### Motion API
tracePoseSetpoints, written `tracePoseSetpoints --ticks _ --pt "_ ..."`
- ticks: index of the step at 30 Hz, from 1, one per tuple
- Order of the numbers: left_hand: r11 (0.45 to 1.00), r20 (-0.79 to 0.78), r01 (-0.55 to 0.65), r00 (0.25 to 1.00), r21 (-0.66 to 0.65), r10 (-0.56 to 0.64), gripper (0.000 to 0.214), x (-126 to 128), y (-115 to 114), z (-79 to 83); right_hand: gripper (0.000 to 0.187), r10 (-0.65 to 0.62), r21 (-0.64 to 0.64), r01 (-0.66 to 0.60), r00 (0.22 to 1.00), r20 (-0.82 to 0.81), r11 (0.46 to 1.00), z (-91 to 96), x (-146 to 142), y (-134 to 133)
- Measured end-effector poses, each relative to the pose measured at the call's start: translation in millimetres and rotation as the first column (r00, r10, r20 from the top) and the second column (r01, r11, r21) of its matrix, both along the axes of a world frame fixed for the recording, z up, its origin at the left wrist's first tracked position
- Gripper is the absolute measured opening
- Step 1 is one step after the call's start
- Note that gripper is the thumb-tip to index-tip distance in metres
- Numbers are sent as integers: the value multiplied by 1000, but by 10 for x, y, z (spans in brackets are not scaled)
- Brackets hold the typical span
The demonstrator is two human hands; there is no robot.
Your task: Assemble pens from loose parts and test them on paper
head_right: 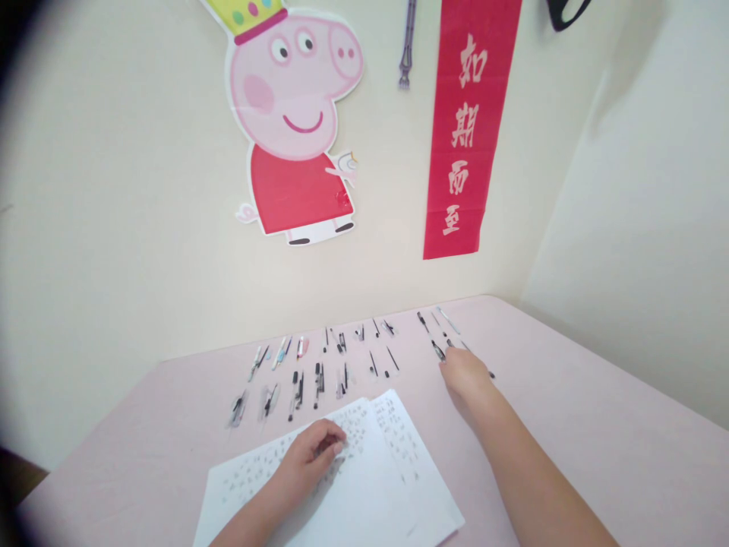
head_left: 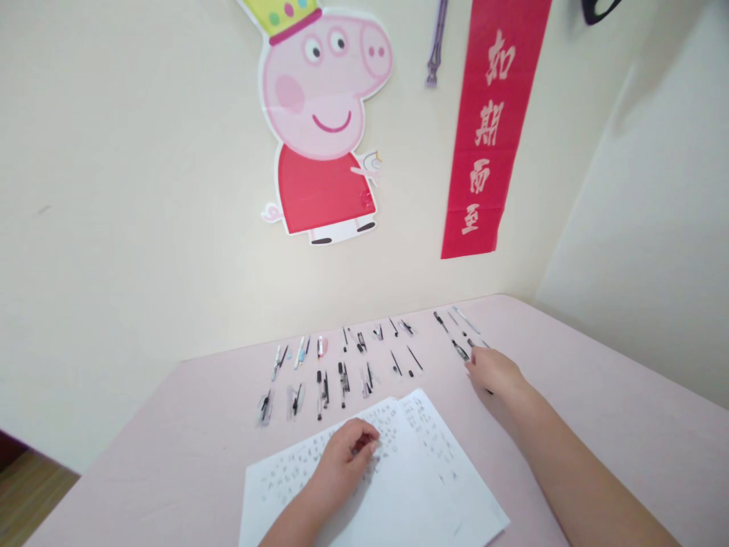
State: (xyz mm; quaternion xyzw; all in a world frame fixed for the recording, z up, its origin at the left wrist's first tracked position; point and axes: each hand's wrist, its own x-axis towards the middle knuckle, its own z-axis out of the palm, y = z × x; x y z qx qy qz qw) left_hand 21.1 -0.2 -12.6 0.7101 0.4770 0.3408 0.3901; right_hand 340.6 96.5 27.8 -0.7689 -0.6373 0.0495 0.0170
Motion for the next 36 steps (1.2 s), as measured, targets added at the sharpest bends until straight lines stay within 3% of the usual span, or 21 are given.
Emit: tracePoseSetpoints --ticks 6,11,20,36 --pt "1000 -25 2 1000 -7 -2 14 -3 2 -5 18 134 225 -123 990 -37 967 -63 -256 -61" --pt "1000 -33 -1 999 3 1 14 -6 11 -4 17 264 318 -217 958 -109 923 -194 -519 -105" --pt "999 -65 21 998 40 -19 12 2 2 -1 15 366 334 -285 906 -212 899 -358 -877 -143" --pt "998 -68 27 997 60 -23 12 3 7 -32 20 269 231 -239 957 -109 943 -423 -1061 -138"
